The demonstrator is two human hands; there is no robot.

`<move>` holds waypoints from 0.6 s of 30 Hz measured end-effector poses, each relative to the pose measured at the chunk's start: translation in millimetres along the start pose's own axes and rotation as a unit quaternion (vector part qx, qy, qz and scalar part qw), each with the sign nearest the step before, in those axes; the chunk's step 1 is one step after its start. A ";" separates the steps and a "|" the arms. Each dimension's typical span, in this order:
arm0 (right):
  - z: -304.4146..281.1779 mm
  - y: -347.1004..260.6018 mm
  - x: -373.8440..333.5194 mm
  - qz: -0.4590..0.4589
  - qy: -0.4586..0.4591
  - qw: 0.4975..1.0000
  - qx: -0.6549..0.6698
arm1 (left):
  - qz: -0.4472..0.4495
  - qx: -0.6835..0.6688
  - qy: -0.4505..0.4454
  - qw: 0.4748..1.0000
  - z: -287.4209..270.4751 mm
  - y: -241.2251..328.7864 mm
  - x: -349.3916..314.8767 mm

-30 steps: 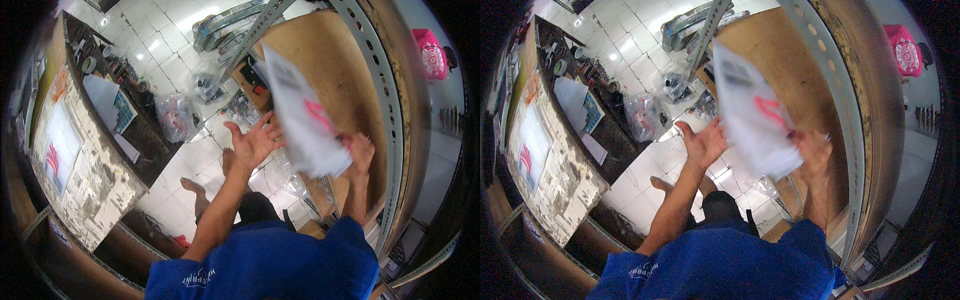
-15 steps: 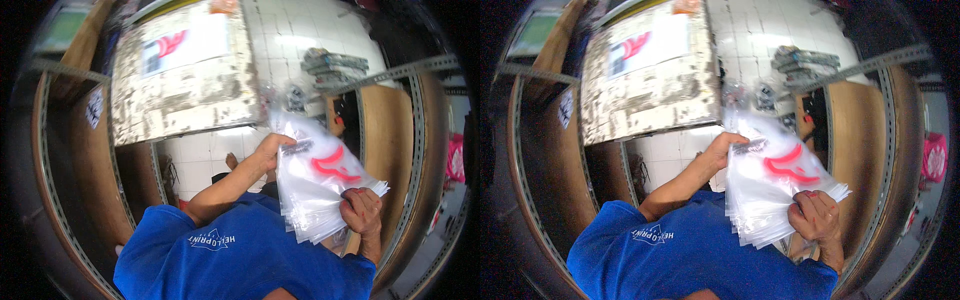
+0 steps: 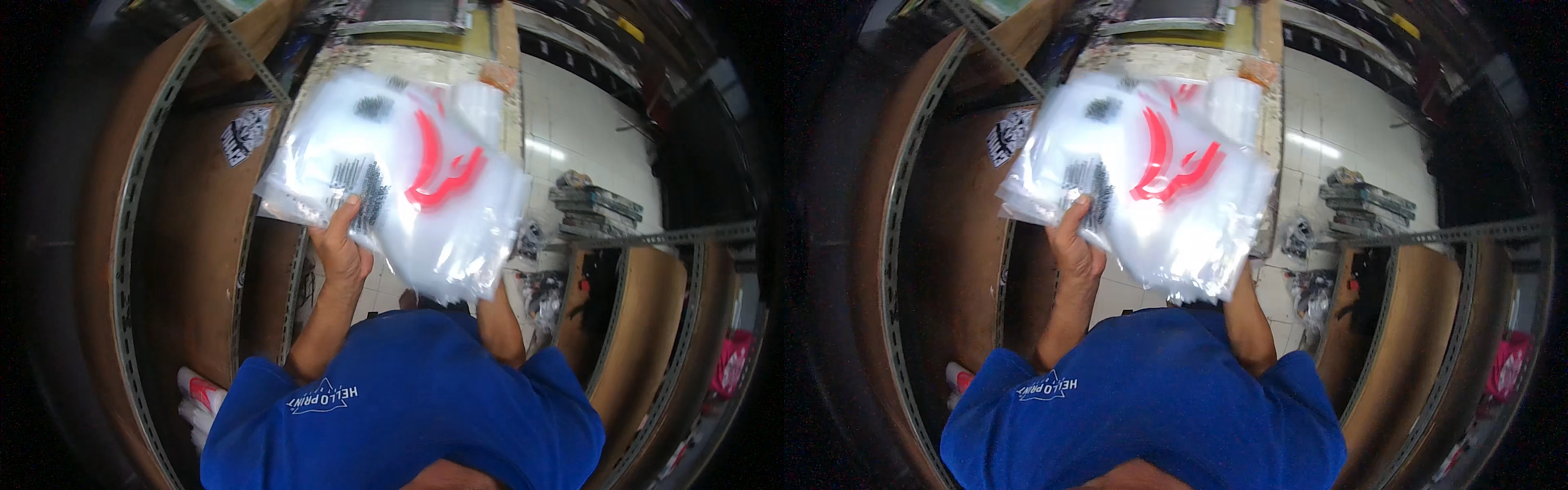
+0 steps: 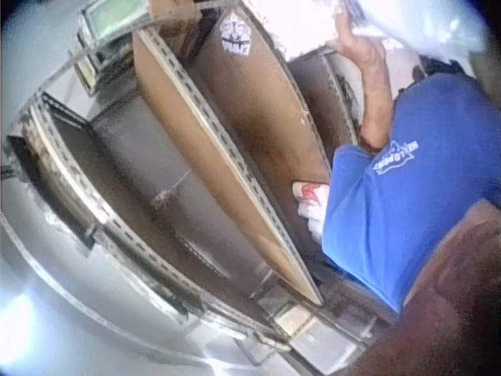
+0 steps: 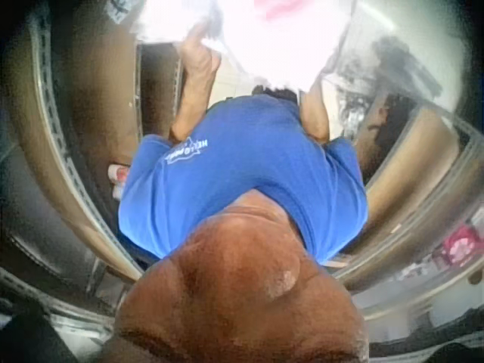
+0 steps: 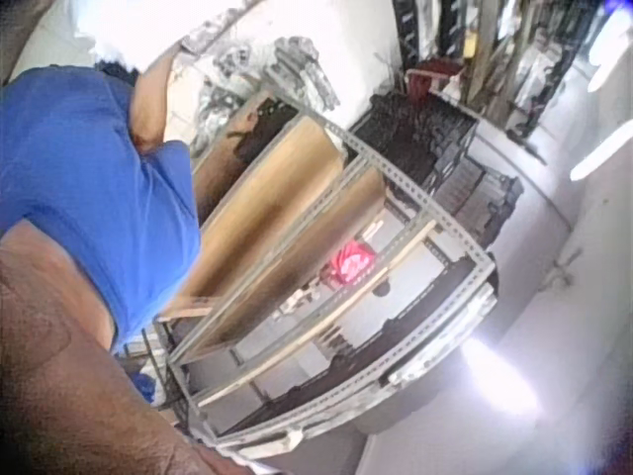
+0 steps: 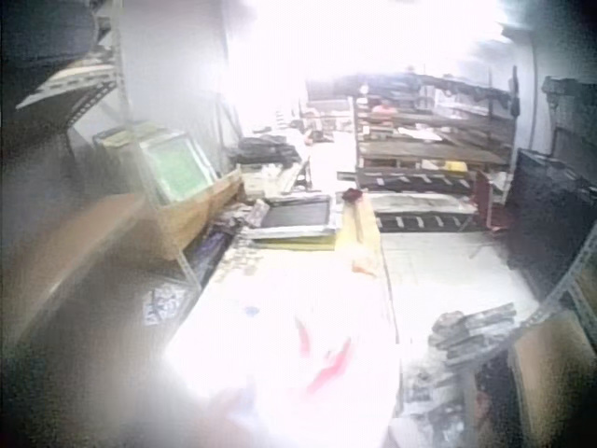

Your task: The person picks up a plastic bag from a shelf, places it on a table, folds it, and then rolls it into a tight bundle before securing it with a small orange adhesive strip.

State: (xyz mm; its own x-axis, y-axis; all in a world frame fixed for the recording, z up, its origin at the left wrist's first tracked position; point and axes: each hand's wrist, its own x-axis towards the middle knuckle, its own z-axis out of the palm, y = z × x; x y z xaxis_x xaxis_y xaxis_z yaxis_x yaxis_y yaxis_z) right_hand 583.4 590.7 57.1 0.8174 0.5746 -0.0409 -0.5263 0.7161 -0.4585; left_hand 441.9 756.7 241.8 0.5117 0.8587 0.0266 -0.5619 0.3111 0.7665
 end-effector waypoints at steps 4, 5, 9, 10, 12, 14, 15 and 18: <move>-13.0 80.9 61.8 0.132 0.046 0.988 0.067 | 0.051 0.117 0.085 0.988 -79.0 -31.0 37.2; -4.7 81.6 67.0 0.161 0.037 0.986 0.034 | 0.054 0.145 0.115 0.981 -85.9 -29.6 38.7; -2.3 85.2 85.2 0.236 -0.001 0.949 -0.211 | 0.068 0.178 0.126 0.974 -119.0 -22.2 43.4; 4.5 80.6 89.7 0.267 -0.008 0.949 -0.170 | 0.057 0.171 0.110 0.977 -121.7 -18.5 39.3; 25.7 64.0 95.8 0.328 -0.019 0.941 -0.086 | 0.032 0.157 0.077 0.984 -125.6 -7.4 24.0; 2.5 70.1 120.0 0.374 0.024 0.916 -0.146 | -0.056 0.006 -0.019 0.998 -169.2 -13.3 19.4; -9.7 74.9 128.6 0.361 -0.010 0.914 -0.185 | -0.096 0.010 0.015 0.995 -176.7 -19.0 24.3; 20.7 73.4 135.9 0.329 -0.057 0.895 -0.296 | -0.185 0.076 0.152 0.968 -213.1 -45.7 42.0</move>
State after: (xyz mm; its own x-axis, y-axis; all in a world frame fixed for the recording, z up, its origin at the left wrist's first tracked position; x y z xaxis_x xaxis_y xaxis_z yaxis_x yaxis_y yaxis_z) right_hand 651.0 729.6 36.3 0.3297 0.8558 -0.3988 -0.6400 -0.1080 -0.7607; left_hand 350.6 865.4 71.2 0.4312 0.7875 -0.4404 -0.2635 0.5768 0.7733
